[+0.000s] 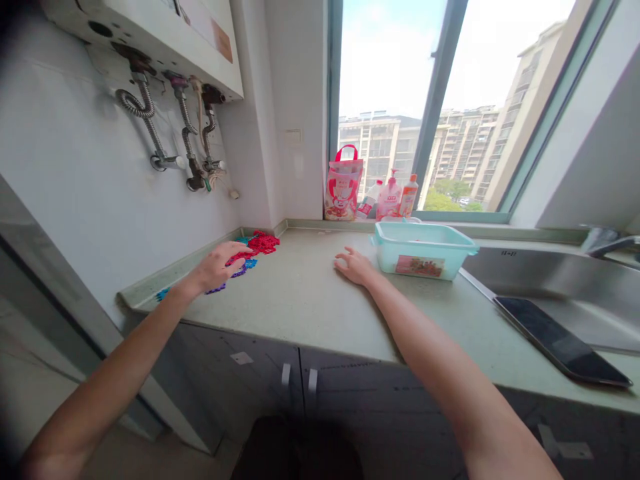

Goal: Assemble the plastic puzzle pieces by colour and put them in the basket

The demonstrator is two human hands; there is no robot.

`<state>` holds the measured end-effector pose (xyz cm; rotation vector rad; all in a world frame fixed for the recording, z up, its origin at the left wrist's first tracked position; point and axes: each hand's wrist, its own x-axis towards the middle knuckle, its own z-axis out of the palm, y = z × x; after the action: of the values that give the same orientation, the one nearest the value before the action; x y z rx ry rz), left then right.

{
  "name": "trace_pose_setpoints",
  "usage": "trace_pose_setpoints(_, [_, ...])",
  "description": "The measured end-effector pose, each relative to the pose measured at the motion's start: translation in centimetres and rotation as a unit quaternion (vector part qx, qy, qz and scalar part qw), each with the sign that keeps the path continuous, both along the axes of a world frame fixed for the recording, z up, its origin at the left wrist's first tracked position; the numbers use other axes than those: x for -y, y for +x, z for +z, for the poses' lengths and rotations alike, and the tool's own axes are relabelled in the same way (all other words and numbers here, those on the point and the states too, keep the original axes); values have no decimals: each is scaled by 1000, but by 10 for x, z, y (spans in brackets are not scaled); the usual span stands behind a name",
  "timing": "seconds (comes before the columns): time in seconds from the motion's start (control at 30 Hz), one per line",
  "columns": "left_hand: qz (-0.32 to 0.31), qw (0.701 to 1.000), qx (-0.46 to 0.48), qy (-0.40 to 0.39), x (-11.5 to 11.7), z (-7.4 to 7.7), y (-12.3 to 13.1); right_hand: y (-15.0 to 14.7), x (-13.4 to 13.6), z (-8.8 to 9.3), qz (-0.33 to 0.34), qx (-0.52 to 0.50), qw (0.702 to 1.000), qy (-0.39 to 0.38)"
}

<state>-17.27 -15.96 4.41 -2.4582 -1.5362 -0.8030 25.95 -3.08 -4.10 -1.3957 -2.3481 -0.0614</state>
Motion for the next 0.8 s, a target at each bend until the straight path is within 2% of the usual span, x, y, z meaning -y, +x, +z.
trace_pose_setpoints(0.03, [48, 999, -22, 3, 8, -11, -17, 0, -1, 0, -2, 3, 1000, -2])
trace_pose_setpoints(0.1, [135, 987, -76, -42, 16, -33, -44, 0, -1, 1, -5, 9, 1000, -4])
trace_pose_setpoints(0.17, [194, 970, -114, -91, 18, -48, -57, -1, 0, 1, -10, 11, 1000, -6])
trace_pose_setpoints(0.27, [221, 960, -123, -119, 21, -58, -50, -2, 4, 3, -15, 4, 1000, -10])
trace_pose_setpoints(0.4, [229, 963, -94, -102, 31, -64, -18, 0, 7, 4, -21, -6, 1000, -16])
trace_pose_setpoints(0.57, [182, 973, -85, -113, 43, -68, 24, 2, 8, 3, -27, -12, 999, -14])
trace_pose_setpoints(0.7, [99, 981, -88, -140, 48, -61, 64, 1, 7, 3, -21, -20, 999, -14])
trace_pose_setpoints(0.8, [14, 981, -95, -167, 42, -54, 98, 1, 6, 3, -11, -28, 999, -15])
